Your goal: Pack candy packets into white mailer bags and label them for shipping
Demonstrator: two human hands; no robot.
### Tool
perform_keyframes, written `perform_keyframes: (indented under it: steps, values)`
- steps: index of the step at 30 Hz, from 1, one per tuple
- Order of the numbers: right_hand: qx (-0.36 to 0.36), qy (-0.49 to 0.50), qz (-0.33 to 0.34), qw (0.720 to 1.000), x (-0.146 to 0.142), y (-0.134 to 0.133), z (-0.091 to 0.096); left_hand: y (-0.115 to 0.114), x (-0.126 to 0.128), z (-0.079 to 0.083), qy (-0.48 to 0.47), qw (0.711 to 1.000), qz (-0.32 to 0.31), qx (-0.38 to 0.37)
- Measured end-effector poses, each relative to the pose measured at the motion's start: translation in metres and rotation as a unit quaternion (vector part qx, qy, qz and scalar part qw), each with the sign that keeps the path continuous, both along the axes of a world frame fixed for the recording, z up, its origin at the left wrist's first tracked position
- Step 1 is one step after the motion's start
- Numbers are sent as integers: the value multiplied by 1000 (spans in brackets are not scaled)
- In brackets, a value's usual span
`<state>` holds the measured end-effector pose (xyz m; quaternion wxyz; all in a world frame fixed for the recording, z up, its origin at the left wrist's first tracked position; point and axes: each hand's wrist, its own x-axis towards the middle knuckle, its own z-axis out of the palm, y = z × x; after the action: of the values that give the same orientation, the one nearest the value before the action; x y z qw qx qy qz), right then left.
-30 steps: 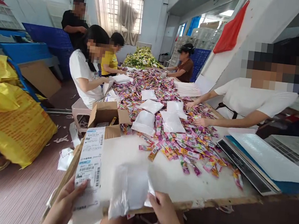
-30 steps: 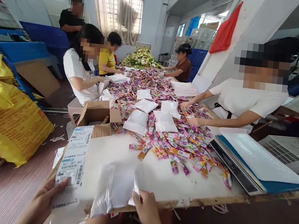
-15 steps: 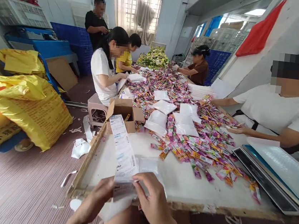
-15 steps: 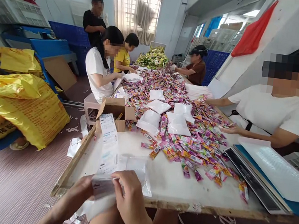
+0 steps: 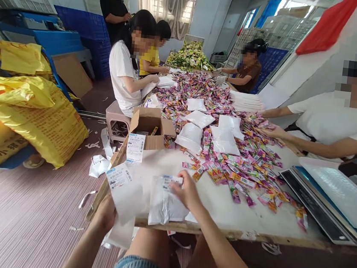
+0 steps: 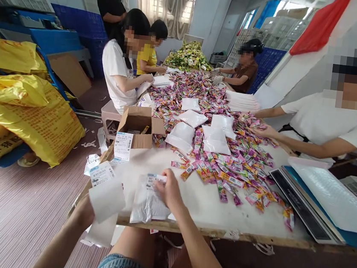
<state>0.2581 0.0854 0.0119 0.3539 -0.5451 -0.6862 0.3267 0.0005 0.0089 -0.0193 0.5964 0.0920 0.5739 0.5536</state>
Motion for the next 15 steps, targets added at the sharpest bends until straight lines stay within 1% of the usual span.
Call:
perform_keyframes:
  steps: [2, 3, 5, 6, 7, 8, 10, 11, 12, 13, 14, 15]
  values:
    - [49, -134, 38, 989, -6, 6, -37, -6, 2, 5, 9, 1000, -20, -21]
    - [81, -179, 71, 978, -7, 4, -51, -8, 3, 6, 13, 999, -28, -27]
    - [114, -236, 156, 952, -8, -7, -68, -11, 5, 7, 11, 998, -54, -37]
    - [113, -253, 194, 941, -8, -14, -72, -11, 7, 7, 5, 997, -70, -42]
    - [103, -265, 218, 934, -7, -19, -74, -11, 10, 6, -4, 995, -85, -47]
    - [92, -269, 227, 931, -7, -22, -74, -9, 14, 7, -18, 993, -103, -48]
    - [71, -254, 235, 936, -8, -18, -73, -5, 26, 8, -54, 987, -149, -41]
    - [60, -231, 243, 940, -8, -10, -72, -3, 33, 8, -70, 981, -178, -31]
    - [46, -197, 241, 949, -7, 2, -71, 0, 40, 8, -82, 974, -208, -25]
    - [26, -151, 208, 966, -5, 19, -68, 2, 47, 7, -89, 968, -232, -24]
    - [4, -99, 142, 985, -1, 39, -64, 5, 54, 4, -91, 965, -245, -27]
    - [-17, -48, 53, 997, 4, 61, -60, 7, 60, -1, -87, 965, -244, -32]
